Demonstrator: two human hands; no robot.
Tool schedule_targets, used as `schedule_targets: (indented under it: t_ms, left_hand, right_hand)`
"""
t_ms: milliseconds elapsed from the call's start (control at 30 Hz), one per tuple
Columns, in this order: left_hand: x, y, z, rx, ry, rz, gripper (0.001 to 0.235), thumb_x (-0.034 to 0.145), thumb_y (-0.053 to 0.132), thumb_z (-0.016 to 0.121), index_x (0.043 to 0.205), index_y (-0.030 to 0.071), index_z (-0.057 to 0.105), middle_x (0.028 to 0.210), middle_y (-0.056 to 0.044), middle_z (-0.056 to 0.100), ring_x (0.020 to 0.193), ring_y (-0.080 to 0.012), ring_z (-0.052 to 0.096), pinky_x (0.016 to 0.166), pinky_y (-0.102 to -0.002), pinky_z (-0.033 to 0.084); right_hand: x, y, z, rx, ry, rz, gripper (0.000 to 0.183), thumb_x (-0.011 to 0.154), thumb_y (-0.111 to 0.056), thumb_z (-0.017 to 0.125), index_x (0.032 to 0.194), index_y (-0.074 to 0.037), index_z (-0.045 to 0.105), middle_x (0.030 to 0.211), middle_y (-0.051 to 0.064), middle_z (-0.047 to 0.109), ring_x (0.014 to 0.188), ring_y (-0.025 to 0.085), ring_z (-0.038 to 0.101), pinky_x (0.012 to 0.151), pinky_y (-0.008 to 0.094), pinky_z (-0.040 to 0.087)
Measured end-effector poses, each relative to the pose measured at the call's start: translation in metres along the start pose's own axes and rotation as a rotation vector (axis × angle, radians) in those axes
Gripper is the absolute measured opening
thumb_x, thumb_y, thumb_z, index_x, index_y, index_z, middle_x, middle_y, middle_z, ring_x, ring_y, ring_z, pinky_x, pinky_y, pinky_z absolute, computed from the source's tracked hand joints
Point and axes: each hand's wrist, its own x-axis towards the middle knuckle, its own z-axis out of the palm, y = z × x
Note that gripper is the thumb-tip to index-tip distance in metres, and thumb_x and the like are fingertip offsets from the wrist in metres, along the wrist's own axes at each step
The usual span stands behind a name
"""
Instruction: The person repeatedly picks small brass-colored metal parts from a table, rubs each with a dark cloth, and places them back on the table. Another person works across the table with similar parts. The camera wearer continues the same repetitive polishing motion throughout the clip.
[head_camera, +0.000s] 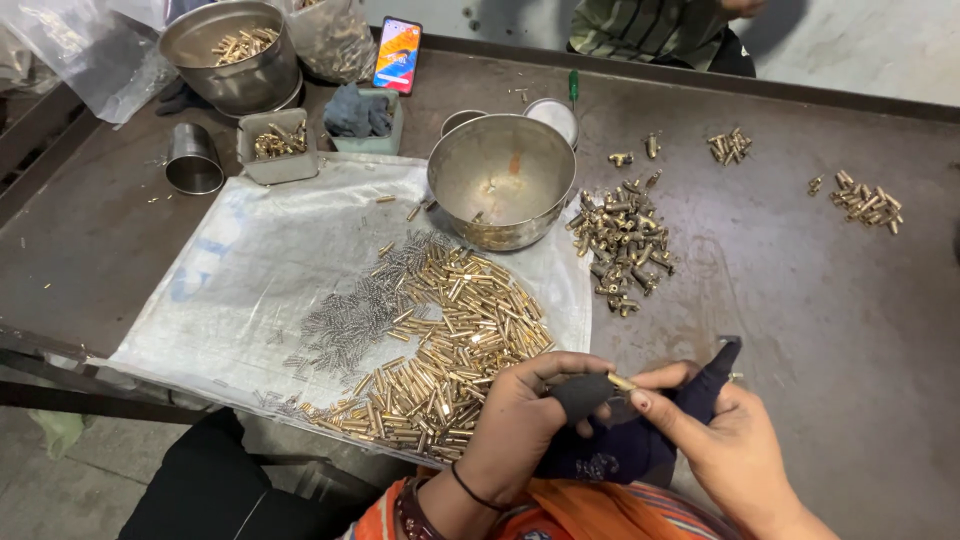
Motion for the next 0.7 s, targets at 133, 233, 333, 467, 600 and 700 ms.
schedule_targets:
  t_ms: [133,233,333,467,600,700]
  left_hand:
    - [0.005,-0.011,-0.004,-0.026,-0.003,-0.041,0.034,0.089,-0.010,0.050,0.116,-0.005,0.069,0.095,-0.010,0.075,0.079,-0.0130,0.069,0.067,-0.024,0.054]
    - [0.007,-0.009,-0.002,-0.047,-0.007,-0.107,0.030,0.091,-0.006,0.049,0.115,-0.006,0.067,0.093,-0.011,0.075,0.077,-0.0147,0.072,0.064,-0.025,0.055]
    - [0.013,-0.019,-0.004,-0.064,-0.021,-0.154,0.028,0.094,-0.004,0.050,0.117,-0.006,0.064,0.092,-0.010,0.074,0.075,-0.0158,0.073,0.063,-0.025,0.055]
    - [0.023,-0.027,0.000,0.010,-0.019,-0.144,0.032,0.096,-0.003,0.056,0.128,-0.002,0.063,0.092,-0.008,0.074,0.073,-0.0133,0.069,0.063,-0.024,0.054]
    - [0.032,-0.037,-0.002,-0.009,-0.052,-0.141,0.044,0.090,-0.007,0.055,0.133,0.001,0.060,0.092,-0.009,0.073,0.071,-0.0139,0.068,0.061,-0.025,0.053]
    - [0.036,-0.034,0.002,0.060,-0.051,-0.193,0.041,0.092,-0.004,0.059,0.133,0.002,0.060,0.092,-0.007,0.073,0.067,-0.0145,0.066,0.059,-0.025,0.052]
  right_hand:
    - [0.004,0.018,-0.008,0.007,-0.046,0.069,0.018,0.088,-0.008,0.071,0.099,0.004,0.078,0.087,0.010,0.080,0.082,0.016,0.072,0.080,0.031,0.057]
    - [0.009,0.034,-0.013,-0.028,-0.063,0.051,0.014,0.088,-0.007,0.072,0.097,0.004,0.075,0.087,0.009,0.078,0.084,0.016,0.071,0.081,0.032,0.057]
    - [0.013,0.037,-0.015,-0.041,-0.078,0.024,0.015,0.086,-0.004,0.074,0.099,0.004,0.073,0.088,0.009,0.077,0.085,0.016,0.071,0.081,0.033,0.057]
    - [0.019,0.042,-0.022,0.068,-0.115,0.075,0.028,0.081,0.001,0.074,0.109,0.005,0.072,0.091,0.010,0.076,0.085,0.018,0.073,0.083,0.035,0.059]
    - [0.023,0.049,-0.028,0.137,-0.143,0.133,0.035,0.080,0.003,0.075,0.114,0.005,0.071,0.091,0.009,0.073,0.085,0.018,0.072,0.082,0.036,0.058]
    - [0.028,0.060,-0.035,0.178,-0.183,0.151,0.035,0.079,0.004,0.076,0.113,0.005,0.068,0.091,0.011,0.072,0.084,0.020,0.073,0.081,0.038,0.059]
